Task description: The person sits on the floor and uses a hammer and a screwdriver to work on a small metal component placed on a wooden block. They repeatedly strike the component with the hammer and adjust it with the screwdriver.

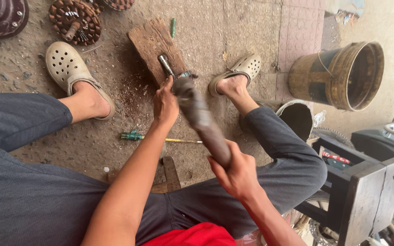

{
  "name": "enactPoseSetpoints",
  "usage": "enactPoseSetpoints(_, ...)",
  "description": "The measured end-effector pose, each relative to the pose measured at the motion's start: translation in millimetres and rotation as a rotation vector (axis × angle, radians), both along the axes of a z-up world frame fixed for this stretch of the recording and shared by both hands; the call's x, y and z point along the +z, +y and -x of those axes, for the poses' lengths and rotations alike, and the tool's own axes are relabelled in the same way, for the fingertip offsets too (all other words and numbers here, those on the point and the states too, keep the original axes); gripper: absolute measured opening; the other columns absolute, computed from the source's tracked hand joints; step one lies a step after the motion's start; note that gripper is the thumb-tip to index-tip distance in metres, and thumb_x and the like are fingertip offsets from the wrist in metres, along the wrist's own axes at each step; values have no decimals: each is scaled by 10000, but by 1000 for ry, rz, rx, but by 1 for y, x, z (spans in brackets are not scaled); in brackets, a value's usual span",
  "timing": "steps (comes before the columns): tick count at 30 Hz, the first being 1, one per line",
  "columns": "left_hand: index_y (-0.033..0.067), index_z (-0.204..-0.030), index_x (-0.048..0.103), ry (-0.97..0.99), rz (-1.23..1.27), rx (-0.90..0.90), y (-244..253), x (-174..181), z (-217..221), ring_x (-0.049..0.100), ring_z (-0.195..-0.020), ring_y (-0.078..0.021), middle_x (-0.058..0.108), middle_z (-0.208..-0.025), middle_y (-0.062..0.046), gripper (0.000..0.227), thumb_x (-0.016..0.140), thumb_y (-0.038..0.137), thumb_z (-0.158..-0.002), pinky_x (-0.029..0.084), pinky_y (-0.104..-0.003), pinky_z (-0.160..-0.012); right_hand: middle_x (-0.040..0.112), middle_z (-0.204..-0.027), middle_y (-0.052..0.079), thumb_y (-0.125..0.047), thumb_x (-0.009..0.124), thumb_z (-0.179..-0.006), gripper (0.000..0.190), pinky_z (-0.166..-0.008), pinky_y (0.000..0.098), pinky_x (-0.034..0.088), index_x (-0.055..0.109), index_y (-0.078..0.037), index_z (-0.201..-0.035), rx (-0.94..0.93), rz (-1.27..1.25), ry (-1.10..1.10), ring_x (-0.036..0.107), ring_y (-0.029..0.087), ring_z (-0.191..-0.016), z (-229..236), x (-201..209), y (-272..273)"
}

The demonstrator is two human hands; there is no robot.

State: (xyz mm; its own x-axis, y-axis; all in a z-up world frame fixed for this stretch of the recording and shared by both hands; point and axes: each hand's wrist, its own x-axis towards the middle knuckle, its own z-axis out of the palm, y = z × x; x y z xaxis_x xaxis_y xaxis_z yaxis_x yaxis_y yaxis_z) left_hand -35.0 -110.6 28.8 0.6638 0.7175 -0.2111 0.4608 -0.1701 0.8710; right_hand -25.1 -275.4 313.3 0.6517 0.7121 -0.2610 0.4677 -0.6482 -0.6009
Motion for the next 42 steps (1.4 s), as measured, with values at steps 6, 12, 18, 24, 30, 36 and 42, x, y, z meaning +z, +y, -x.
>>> enactPoseSetpoints(6, -32, -1398, 531, -99, -492, 62, 7, 11, 0, 705, -906, -257, 665, -1177, -199, 494, 653, 180, -970, 634, -348, -690, 691, -680, 193, -424, 741, -897, 411, -613, 474, 528, 676, -68, -1089, -2, 417, -23, 699, 388, -675, -14, -25, 21)
enactPoseSetpoints(12, 8, -941, 759, 156, 391, 43, 37, -6, -5, 613, -598, -225, 736, -761, -143, 353, 644, 332, -1019, 509, -392, -577, 671, -653, 87, -370, 701, -894, 388, -500, 366, 518, 666, -12, -1036, -596, 178, 371, 653, 186, -532, -22, -64, 10)
enactPoseSetpoints(18, 48, -827, 681, -408, 814, 797, 93, 8, 11, 760, -642, -157, 783, -768, -98, 104, 635, 141, -827, 567, -274, -569, 711, -797, 171, -409, 627, -951, 435, -609, 424, 576, 621, 1, -1095, -666, 548, 326, 718, 287, -635, -71, -182, 11)
enactPoseSetpoints(24, 49, -881, 662, 115, 366, 13, 107, 37, 42, 652, -595, -184, 688, -761, -103, 178, 627, 203, -964, 525, -322, -497, 651, -1225, 306, -360, 693, -952, 518, -1032, 493, 480, 588, 9, -1301, -231, 786, 342, 628, 417, -1183, -74, -247, 2)
enactPoseSetpoints(30, 47, -838, 665, 177, -184, -838, 36, 40, 46, 657, -557, -231, 669, -693, -111, 115, 613, 95, -928, 543, -384, -505, 690, -1294, 162, -82, 642, -849, 548, -914, 393, 569, 566, -15, -1388, -218, 56, 747, 689, 263, -1115, -96, -179, 25)
enactPoseSetpoints(36, 54, -931, 672, 83, -232, -857, 14, 45, 41, 691, -734, -245, 702, -826, -111, 184, 724, 229, -945, 582, -389, -667, 791, -904, 128, -135, 706, -915, 312, -641, 291, 606, 721, -14, -1202, 46, 316, 536, 758, 164, -691, -80, -120, 66)
enactPoseSetpoints(42, -58, -1379, 496, -95, -306, -231, 50, 20, 45, 639, -1174, -368, 627, -1280, -244, 726, 876, 187, -811, 540, -462, -1024, 786, -898, 116, -78, 710, -945, 289, -637, 276, 580, 734, -16, -1226, -67, 144, 196, 748, 134, -692, -97, -95, 61)
